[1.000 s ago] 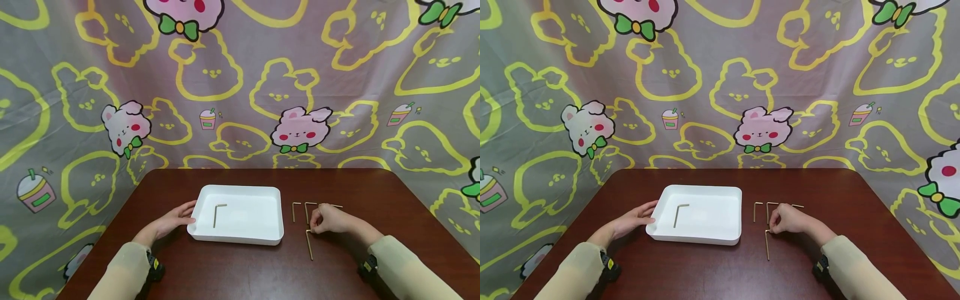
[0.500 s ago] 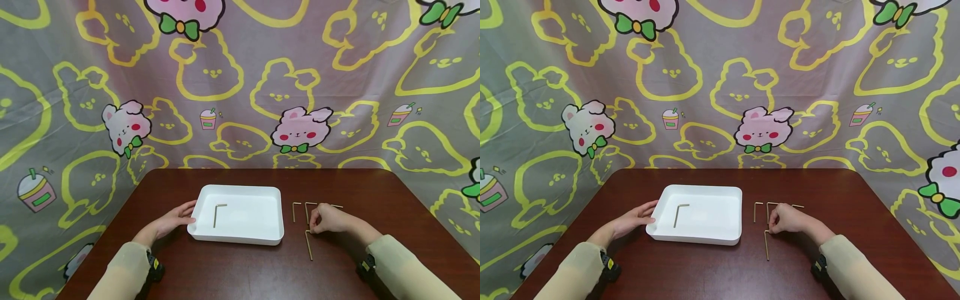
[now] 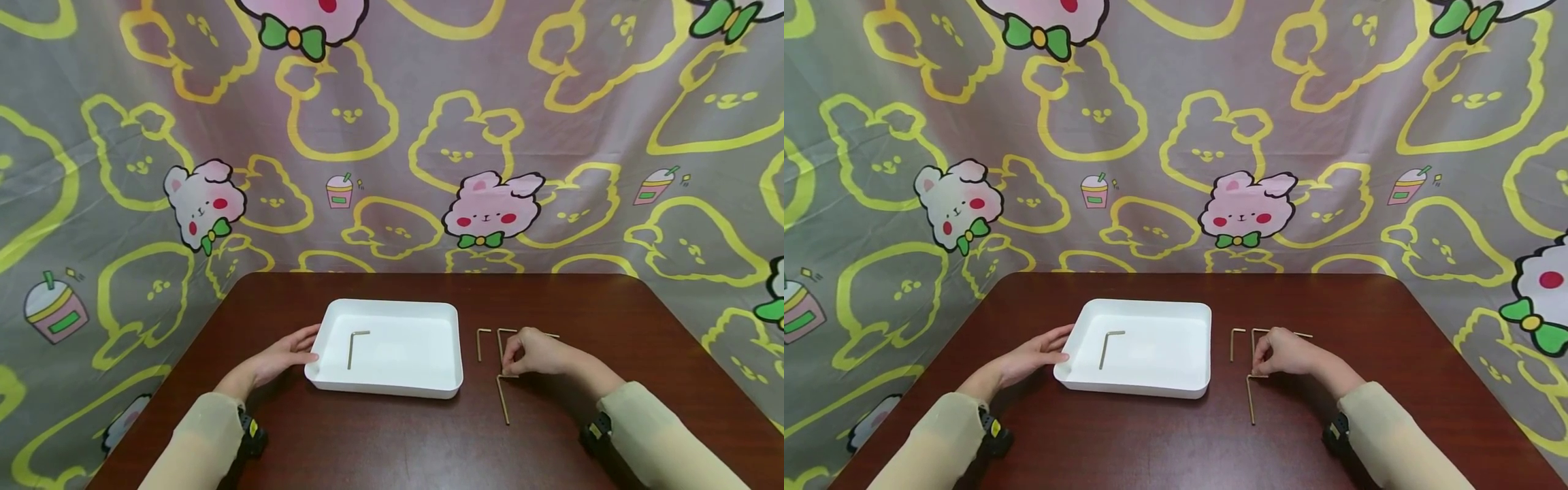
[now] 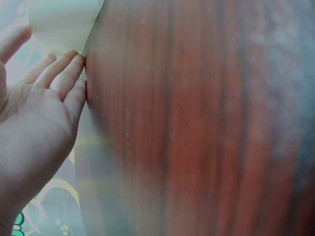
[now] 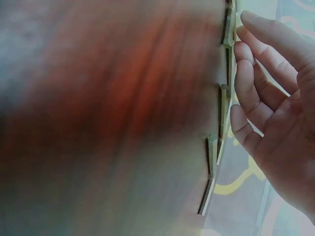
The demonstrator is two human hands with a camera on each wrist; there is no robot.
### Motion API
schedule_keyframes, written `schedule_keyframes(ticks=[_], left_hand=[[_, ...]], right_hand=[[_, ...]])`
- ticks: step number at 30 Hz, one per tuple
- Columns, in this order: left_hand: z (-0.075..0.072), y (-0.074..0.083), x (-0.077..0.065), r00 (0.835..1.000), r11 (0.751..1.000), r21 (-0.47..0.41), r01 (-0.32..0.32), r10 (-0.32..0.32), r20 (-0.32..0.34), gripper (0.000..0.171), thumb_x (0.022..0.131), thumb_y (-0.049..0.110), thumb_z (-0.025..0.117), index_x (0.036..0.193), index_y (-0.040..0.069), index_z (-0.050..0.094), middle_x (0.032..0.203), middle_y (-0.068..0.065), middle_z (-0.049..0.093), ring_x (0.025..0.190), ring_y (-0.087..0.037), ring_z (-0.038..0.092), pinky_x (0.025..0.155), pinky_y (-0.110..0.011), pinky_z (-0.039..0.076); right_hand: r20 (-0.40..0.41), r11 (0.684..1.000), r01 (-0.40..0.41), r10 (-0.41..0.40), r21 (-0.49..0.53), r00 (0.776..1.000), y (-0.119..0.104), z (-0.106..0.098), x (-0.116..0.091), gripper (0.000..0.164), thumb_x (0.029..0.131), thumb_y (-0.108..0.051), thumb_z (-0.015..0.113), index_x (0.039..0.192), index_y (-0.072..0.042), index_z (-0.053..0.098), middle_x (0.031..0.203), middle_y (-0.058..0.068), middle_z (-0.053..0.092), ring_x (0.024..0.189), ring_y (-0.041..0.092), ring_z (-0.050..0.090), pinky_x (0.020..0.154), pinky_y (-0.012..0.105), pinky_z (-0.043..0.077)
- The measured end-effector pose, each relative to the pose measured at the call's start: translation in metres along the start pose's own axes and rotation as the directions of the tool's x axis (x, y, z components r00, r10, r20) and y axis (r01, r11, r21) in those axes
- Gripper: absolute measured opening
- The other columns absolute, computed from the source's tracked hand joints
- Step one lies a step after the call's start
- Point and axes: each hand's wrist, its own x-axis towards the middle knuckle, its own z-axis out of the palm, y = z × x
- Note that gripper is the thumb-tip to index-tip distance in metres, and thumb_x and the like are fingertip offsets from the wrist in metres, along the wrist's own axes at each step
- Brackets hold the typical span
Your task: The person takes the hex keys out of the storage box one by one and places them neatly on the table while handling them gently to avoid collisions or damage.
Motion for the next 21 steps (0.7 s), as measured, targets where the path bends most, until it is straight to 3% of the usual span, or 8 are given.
schedule_keyframes(ticks=[8, 14, 21], left_hand=[[0.0, 0.001, 0.0, 1.0, 1.0, 0.0, -0.008, 0.008, 0.007, 0.078, 0.093, 0.021, 0.066, 0.154, 0.004, 0.021, 0.154, -0.023, 0.027, 0.142, -0.038, 0.023, 0.11, -0.06, 0.016], [0.001, 0.002, 0.0, 1.0, 1.0, -0.001, -0.012, 0.012, 0.011, 0.078, 0.093, 0.021, 0.066, 0.154, 0.003, 0.021, 0.154, -0.023, 0.026, 0.142, -0.039, 0.022, 0.11, -0.06, 0.016], [0.001, 0.002, -0.001, 1.0, 1.0, -0.007, -0.007, 0.007, 0.012, 0.077, 0.093, 0.02, 0.065, 0.154, 0.003, 0.021, 0.155, -0.023, 0.026, 0.142, -0.038, 0.022, 0.111, -0.06, 0.015]], right_hand=[[-0.008, 1.0, -0.013, 0.013, 0.025, 1.0, -0.002, -0.014, 0.004, 0.004, 0.083, -0.016, 0.077, 0.083, -0.013, 0.075, 0.073, -0.009, 0.064, 0.063, 0.005, 0.055, 0.057, 0.025, 0.048], [-0.02, 0.999, -0.05, 0.05, 0.007, 0.999, -0.008, -0.023, 0.01, 0.02, 0.085, -0.019, 0.076, 0.097, -0.004, 0.072, 0.074, -0.006, 0.061, 0.064, 0.009, 0.054, 0.056, 0.024, 0.046], [-0.03, 0.998, -0.056, 0.055, -0.038, 0.998, -0.026, -0.031, 0.024, 0.027, 0.085, -0.021, 0.076, 0.103, -0.002, 0.07, 0.077, -0.006, 0.061, 0.07, 0.011, 0.054, 0.059, 0.026, 0.045]])
